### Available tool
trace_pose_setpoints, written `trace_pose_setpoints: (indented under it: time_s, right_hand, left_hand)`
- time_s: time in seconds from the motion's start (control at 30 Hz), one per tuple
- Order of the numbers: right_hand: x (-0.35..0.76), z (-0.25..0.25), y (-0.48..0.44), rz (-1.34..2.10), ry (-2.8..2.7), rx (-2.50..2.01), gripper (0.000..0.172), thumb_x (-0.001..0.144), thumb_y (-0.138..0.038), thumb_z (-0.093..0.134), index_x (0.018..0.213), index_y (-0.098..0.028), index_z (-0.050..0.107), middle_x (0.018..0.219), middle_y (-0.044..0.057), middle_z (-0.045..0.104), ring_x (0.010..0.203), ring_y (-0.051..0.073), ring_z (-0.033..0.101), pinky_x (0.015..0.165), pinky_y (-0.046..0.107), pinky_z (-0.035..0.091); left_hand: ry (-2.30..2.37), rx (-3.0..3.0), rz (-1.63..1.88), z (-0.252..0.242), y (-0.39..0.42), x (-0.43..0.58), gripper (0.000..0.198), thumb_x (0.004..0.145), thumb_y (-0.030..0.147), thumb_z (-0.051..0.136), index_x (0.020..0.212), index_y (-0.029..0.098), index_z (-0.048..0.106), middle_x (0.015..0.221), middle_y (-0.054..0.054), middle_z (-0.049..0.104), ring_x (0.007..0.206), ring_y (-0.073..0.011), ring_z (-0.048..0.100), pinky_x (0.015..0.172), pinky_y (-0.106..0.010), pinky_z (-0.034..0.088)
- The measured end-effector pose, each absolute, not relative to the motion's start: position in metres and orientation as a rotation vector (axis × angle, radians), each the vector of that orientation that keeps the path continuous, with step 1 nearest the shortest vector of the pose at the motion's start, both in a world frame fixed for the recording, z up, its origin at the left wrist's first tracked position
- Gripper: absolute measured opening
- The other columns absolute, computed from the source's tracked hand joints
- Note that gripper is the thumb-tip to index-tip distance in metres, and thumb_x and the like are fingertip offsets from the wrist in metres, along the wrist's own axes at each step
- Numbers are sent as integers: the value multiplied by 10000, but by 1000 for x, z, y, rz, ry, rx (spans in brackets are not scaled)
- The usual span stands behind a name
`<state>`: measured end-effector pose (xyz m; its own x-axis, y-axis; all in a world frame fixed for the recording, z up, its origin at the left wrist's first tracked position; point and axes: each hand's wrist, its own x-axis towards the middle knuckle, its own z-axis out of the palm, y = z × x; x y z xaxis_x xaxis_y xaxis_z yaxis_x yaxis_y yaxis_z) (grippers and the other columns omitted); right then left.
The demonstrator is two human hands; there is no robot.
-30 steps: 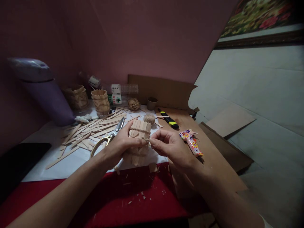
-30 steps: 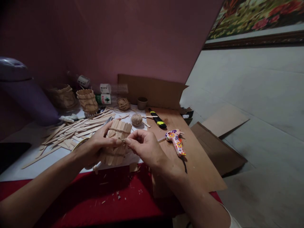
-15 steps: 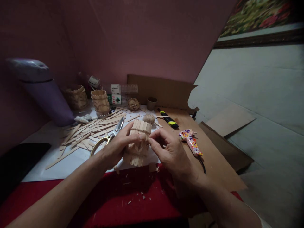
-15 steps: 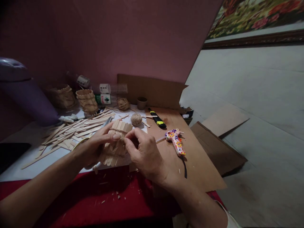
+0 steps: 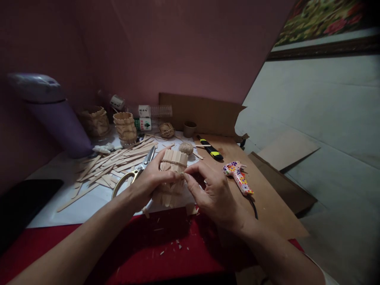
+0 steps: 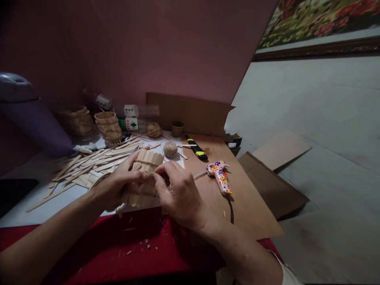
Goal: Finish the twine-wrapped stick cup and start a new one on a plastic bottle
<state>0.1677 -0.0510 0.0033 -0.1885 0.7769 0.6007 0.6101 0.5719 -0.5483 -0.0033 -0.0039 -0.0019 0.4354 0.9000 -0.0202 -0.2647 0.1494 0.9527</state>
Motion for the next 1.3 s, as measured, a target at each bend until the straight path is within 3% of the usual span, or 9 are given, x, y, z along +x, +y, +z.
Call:
trace_pose_setpoints:
  time_s: [0.2,0.53,0.77,0.93,1.3]
  right_hand:
    - [170,5,-50,153,-1933,-1096,87,902,-105,572,878,-177,613,808,23,635,748,141,591,675,271,451]
    - [172,2,-47,38,-1963,-1108,108,944,-139,523,886,-190,598,833,45,646,762,162,599,674,293,454]
    - [171,3,-48,12,-1973,-1105,112,949,-135,510,910,-193,598,844,46,647,769,165,599,681,303,465]
    - [172,5,-47,-23,-2025,-1029,136,927,-95,515,987,-181,601,876,53,638,809,171,594,718,312,484]
    - [173,7,-48,83,-2023,-983,69,918,-124,601,941,-188,593,878,38,619,812,160,582,715,295,494]
  left_hand:
    - [709,1134,973,-3,-3,-3,688,667,191,738,1310,241,499,977,-34,643,781,-180,625,638,-252,508]
    - [620,1077,907,-4,-1,-4,683,658,200,812,1279,233,530,969,-43,661,812,-189,644,700,-282,546]
    - [635,1081,924,-5,-1,-5,822,616,151,799,1364,267,480,1036,-52,660,836,-199,656,687,-279,551]
    - [632,1086,923,-6,-1,-5,772,663,160,758,1370,270,468,990,-40,655,803,-189,644,656,-269,548]
    - [633,1099,949,-6,-1,-5,703,662,150,738,1312,250,487,976,-32,649,792,-179,622,621,-252,529]
